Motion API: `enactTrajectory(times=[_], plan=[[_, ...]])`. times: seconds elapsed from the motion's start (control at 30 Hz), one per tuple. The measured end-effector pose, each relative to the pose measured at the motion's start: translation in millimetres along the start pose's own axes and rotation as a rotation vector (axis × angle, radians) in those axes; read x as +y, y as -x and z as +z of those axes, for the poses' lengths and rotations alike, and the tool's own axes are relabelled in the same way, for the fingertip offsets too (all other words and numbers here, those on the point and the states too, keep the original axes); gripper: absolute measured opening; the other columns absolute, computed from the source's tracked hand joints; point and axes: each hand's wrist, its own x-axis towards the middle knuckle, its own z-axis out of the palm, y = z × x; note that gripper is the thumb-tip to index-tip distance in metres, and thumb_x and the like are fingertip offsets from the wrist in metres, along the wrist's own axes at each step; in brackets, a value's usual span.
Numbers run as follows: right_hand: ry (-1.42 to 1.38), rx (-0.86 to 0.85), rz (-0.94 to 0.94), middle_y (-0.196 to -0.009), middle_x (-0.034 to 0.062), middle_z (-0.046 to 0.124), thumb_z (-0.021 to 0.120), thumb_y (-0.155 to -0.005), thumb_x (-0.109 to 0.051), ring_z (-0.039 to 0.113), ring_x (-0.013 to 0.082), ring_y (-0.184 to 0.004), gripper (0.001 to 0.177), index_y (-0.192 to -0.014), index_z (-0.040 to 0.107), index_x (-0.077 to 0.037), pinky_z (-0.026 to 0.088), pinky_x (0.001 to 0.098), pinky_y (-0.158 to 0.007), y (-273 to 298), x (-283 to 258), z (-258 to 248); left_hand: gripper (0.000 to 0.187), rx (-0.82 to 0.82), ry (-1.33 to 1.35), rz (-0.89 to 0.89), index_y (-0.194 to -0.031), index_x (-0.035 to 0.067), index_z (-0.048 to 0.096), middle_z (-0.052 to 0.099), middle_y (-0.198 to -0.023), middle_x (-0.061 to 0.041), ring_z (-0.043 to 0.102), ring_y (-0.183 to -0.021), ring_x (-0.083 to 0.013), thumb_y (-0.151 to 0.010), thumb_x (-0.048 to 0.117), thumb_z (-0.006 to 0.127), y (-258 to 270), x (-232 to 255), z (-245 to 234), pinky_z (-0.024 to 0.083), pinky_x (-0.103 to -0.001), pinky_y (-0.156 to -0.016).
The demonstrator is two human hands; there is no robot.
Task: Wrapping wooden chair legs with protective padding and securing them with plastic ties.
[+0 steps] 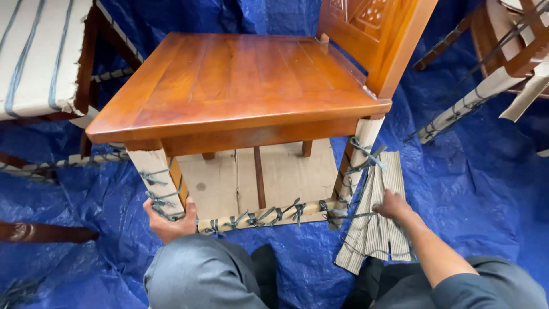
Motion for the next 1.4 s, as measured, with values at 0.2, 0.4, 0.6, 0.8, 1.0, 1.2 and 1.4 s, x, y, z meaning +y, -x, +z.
enactTrajectory(times=[0.2, 0.4, 0.6, 0.8, 1.0, 1.2, 1.4], plan=[[-0.993, 0.210, -0.242, -0.089, 0.0018, 0.066, 0.055, -0.108, -0.039, 0.056, 0.0099, -0.081, 0.038, -0.104, 0.067, -0.002, 0.048, 0.0272, -0.074, 25.7, -160.6, -221.5, 0.067, 0.039, -0.122, 0.072, -0.130, -0.002, 0.047, 0.066, -0.095, -0.012, 0.064, -0.084, -0.0207, -0.079, 0.013, 0.087, 3.5, -16.3, -0.7, 0.054, -0.035, -0.077], [-1.514, 0.292, -0.893, -0.132, 0.0015, 0.064, 0.053, -0.116, -0.044, 0.059, 0.0130, -0.125, 0.040, -0.132, 0.055, -0.008, 0.047, 0.0321, -0.114, 93.0, -306.0, -451.8, 0.070, -0.267, -0.031, -0.081, -0.131, 0.001, 0.050, 0.066, -0.111, -0.015, 0.061, -0.102, -0.0232, -0.076, 0.030, 0.082, -2.7, -11.1, -32.1, 0.051, -0.041, -0.093], [-1.278, 0.674, -0.823, -0.119, -0.0003, 0.064, 0.061, -0.112, -0.022, 0.056, 0.0075, -0.107, 0.030, -0.134, 0.059, -0.001, 0.047, 0.0260, -0.098, 76.4, -333.2, -458.0, 0.087, -0.295, 0.355, -0.095, -0.154, -0.001, 0.041, 0.049, -0.155, -0.014, 0.044, -0.149, -0.0225, -0.105, 0.070, 0.034, -85.2, 83.6, -68.0, 0.029, -0.041, -0.124], [-1.375, 0.712, -0.843, -0.121, 0.0009, 0.064, 0.062, -0.110, -0.015, 0.056, 0.0075, -0.103, 0.027, -0.133, 0.060, 0.001, 0.047, 0.0231, -0.096, 88.4, -331.4, -447.6, 0.067, -0.180, 0.498, -0.271, -0.144, -0.004, 0.049, 0.055, -0.143, -0.011, 0.051, -0.133, -0.0199, -0.104, 0.050, 0.050, -124.4, 165.1, -7.3, 0.038, -0.037, -0.113], [-1.247, 0.936, -0.783, -0.122, 0.0043, 0.062, 0.058, -0.113, -0.011, 0.054, 0.0114, -0.105, 0.026, -0.132, 0.058, 0.006, 0.045, 0.0254, -0.098, 153.9, -314.1, -416.9, 0.045, -0.054, 0.559, -0.317, -0.131, -0.003, 0.057, 0.063, -0.125, -0.006, 0.059, -0.116, -0.0169, -0.098, 0.028, 0.057, -140.8, 156.8, 3.6, 0.047, -0.034, -0.103], [-1.300, 1.188, -0.628, -0.150, 0.0122, 0.048, 0.055, -0.105, -0.012, 0.050, 0.0212, -0.137, 0.058, -0.157, 0.034, 0.005, 0.037, 0.0315, -0.124, 201.9, -317.7, -362.1, 0.032, -0.279, 0.546, -0.062, -0.104, 0.005, 0.063, 0.064, -0.108, -0.002, 0.057, -0.104, -0.0147, -0.100, 0.031, 0.046, -226.8, 134.7, 67.7, 0.046, -0.033, -0.093], [-1.150, 1.214, -0.436, -0.160, 0.0169, 0.030, 0.062, -0.106, -0.015, 0.039, 0.0285, -0.145, 0.078, -0.161, 0.009, -0.002, 0.030, 0.0450, -0.128, 220.1, -297.1, -291.8, 0.040, -0.384, 0.444, 0.170, -0.097, 0.010, 0.056, 0.052, -0.095, 0.000, 0.050, -0.095, -0.0151, -0.113, 0.042, 0.038, -317.8, 116.5, 161.6, 0.041, -0.035, -0.087]])
